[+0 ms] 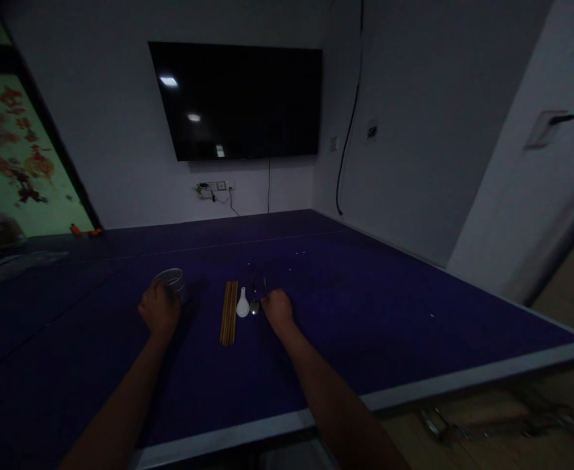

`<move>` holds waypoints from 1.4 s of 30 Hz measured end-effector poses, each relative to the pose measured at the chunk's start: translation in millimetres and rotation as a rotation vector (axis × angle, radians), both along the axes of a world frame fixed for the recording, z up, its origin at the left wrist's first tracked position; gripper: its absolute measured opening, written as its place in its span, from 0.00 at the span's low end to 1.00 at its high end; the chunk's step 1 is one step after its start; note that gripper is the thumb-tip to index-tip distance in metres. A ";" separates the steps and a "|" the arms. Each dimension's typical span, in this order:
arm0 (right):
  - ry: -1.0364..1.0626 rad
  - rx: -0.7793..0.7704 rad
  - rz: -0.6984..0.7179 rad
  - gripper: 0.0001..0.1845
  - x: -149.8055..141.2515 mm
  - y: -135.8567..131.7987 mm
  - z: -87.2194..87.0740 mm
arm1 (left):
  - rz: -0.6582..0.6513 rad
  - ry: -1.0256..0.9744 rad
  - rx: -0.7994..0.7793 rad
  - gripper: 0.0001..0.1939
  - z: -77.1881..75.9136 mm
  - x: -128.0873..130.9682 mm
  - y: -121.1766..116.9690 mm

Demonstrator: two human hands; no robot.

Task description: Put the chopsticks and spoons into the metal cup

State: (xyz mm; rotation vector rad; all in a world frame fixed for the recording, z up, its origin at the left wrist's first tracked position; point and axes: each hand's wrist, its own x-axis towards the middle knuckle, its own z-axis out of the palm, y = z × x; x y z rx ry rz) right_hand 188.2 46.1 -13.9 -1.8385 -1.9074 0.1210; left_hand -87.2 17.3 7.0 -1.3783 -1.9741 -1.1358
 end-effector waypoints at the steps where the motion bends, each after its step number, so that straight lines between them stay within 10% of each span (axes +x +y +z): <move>1: 0.002 0.002 -0.007 0.14 -0.5 -0.1 0.3 | -0.006 -0.006 0.001 0.18 0.2 0.1 -0.1; 21: 0.031 0.109 0.003 0.17 -3.5 -6.6 7.4 | -0.201 0.089 0.182 0.13 1.1 0.7 2.9; 34: 0.328 0.567 0.540 0.52 -19.7 -21.3 14.1 | -0.711 0.555 0.345 0.10 -6.0 77.3 -20.8; 42: 0.488 0.679 0.054 0.45 1.5 -6.2 20.8 | -0.632 0.421 0.168 0.19 -3.3 79.4 -19.9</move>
